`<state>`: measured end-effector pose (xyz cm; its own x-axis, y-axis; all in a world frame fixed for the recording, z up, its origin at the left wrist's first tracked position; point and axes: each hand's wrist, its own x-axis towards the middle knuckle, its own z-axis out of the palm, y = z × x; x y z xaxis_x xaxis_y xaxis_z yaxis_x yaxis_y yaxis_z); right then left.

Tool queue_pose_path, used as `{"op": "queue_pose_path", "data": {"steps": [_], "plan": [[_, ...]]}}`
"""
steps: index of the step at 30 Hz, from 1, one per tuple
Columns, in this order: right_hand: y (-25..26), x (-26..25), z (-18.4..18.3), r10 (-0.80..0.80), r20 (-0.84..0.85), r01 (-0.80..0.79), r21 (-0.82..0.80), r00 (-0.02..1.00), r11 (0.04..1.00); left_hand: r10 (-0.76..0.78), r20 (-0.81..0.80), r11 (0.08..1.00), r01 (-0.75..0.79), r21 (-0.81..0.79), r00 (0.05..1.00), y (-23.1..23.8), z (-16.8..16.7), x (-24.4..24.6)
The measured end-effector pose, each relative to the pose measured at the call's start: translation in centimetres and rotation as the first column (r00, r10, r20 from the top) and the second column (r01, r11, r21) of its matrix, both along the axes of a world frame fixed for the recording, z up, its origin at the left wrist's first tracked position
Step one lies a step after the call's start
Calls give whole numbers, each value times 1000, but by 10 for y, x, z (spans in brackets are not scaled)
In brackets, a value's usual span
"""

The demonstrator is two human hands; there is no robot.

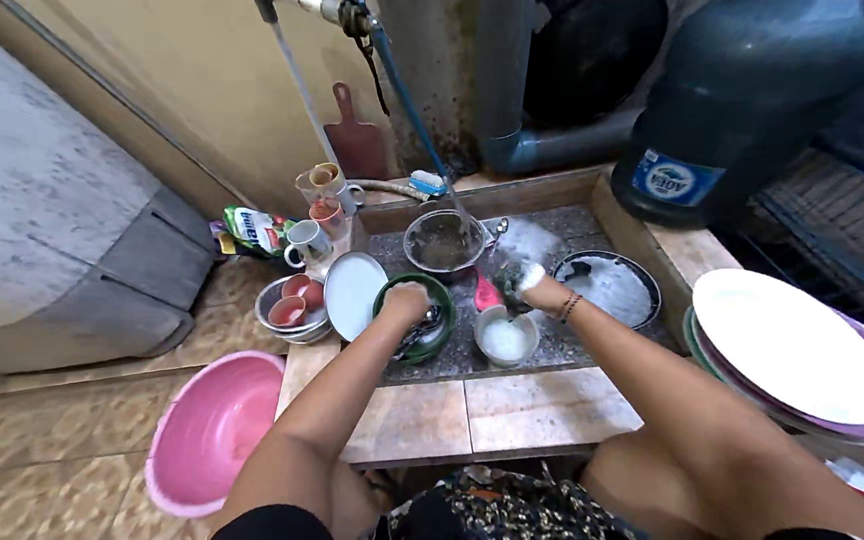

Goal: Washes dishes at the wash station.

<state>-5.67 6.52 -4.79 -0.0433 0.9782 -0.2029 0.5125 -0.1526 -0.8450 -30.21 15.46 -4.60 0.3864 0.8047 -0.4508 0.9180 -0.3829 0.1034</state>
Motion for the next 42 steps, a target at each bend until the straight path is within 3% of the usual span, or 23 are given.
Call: {"op": "queue_pose_path", "data": {"steps": [4, 6, 10, 15, 18, 20, 21, 23, 25, 26, 28, 31, 36, 39, 42], "plan": [[13, 7, -3, 279, 181, -284, 5, 943, 959, -169, 231, 985, 155, 77, 958, 22, -32, 66], [16, 17, -2, 232, 213, -245, 34, 949, 969, -234, 229, 972, 230, 47, 945, 27, -56, 100], [19, 48, -7, 83, 233, -113, 121, 969, 986, -250, 100, 952, 264, -158, 963, 32, -105, 153], [17, 57, -8, 35, 180, -62, 148, 983, 987, -106, -59, 968, 89, -236, 993, 62, -138, 174], [18, 53, -12, 55, 163, -73, 108, 985, 991, -122, -113, 966, 92, -243, 986, 57, -135, 173], [22, 52, -18, 82, 155, -99, 106, 984, 989, -217, -98, 962, 196, -192, 971, 56, -138, 178], [23, 50, -22, 95, 153, -113, 112, 984, 987, -274, -21, 952, 268, -148, 962, 57, -142, 179], [24, 47, -27, 119, 151, -140, 143, 981, 980, -258, 300, 955, 290, -65, 918, 61, -149, 182], [22, 45, -21, 134, 150, -158, 159, 980, 975, -86, 577, 971, 199, -134, 812, 61, -140, 193], [21, 45, -18, 135, 145, -158, 162, 980, 974, -10, 608, 968, 161, -194, 794, 61, -136, 198], [19, 45, -16, 117, 140, -142, 181, 983, 973, -106, 452, 957, 215, -196, 886, 56, -117, 196], [18, 49, -13, 91, 124, -114, 195, 988, 974, -347, 263, 921, 379, -83, 900, 73, -155, 186], [21, 57, -13, 48, 126, -67, 152, 991, 986, -326, 54, 914, 329, -236, 944, 62, -150, 185], [24, 57, -22, 59, 150, -80, 137, 987, 987, -325, 81, 885, 333, -324, 942, 62, -153, 181], [23, 55, -21, 50, 130, -70, 156, 990, 985, -135, 378, 914, 262, -309, 916, 61, -118, 179]]}}
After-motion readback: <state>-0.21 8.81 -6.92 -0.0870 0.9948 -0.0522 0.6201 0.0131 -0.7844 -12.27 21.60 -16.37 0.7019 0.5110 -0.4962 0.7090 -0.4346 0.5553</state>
